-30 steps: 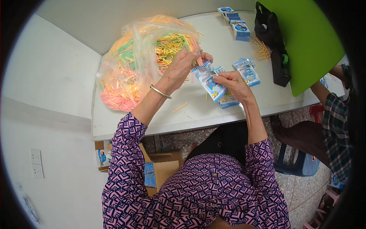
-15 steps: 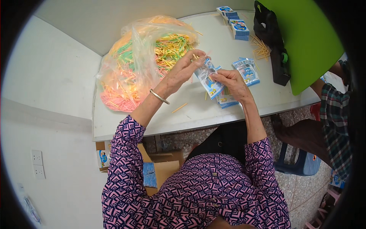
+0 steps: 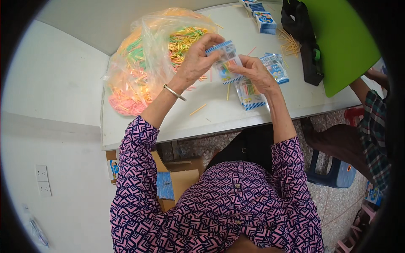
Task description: Placing colorful plastic sticks into small packets and organizing them into a box.
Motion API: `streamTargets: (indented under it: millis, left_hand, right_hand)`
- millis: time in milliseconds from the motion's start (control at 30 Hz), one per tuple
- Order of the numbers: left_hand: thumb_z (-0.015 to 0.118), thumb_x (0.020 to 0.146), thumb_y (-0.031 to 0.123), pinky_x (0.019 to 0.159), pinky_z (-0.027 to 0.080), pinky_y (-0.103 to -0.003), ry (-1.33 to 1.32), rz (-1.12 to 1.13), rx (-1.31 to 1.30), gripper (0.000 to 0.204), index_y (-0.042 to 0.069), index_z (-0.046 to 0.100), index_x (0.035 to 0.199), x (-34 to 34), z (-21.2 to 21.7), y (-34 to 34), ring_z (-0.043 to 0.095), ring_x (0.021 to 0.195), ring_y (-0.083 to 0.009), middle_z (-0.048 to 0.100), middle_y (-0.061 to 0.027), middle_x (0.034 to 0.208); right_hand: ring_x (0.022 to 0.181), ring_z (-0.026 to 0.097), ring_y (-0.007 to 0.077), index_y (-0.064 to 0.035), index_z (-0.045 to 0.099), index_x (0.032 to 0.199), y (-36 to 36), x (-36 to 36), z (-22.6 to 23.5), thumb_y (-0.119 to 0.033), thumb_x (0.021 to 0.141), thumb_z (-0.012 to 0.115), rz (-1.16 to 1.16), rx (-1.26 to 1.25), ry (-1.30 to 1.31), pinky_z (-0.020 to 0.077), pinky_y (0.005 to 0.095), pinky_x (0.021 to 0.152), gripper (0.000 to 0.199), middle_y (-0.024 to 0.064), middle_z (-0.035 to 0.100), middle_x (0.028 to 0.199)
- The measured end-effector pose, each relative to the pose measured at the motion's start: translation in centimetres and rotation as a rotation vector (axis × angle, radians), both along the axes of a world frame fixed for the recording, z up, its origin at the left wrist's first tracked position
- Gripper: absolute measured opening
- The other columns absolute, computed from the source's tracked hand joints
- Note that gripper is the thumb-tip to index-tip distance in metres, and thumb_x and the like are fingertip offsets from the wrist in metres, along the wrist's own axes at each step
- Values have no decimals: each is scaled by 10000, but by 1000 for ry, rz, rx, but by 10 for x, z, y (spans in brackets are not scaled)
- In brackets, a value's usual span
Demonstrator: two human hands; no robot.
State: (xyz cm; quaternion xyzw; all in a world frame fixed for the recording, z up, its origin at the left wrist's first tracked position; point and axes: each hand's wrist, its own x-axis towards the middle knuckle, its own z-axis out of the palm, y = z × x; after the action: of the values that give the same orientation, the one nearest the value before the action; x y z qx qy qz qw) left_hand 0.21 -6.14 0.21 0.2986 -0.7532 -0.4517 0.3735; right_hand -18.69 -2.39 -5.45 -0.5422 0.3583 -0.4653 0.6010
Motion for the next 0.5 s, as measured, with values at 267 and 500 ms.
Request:
streamTargets:
  millis: [267,500]
  left_hand:
    - [612,851,167,651,494,-304,-479,173,-109,280,-8,502,1040,7,-67,19,604,722,-196,603,-118,863]
    - [538,706,-20,700,453,-409,-748,258,-731,354,-18,490,1057,-7,-102,44,517,814,-329,537,-161,864]
  right_hand:
    - [777,596,73,-13,683,981,0,-37,-15,-214,825,682,-254,-77,-111,443,225,743,254,41,682,859]
    - [805,585,71,-5,676,998,9,-41,-17,-169,832,673,-318,-63,-165,432,225,768,233,39,676,895]
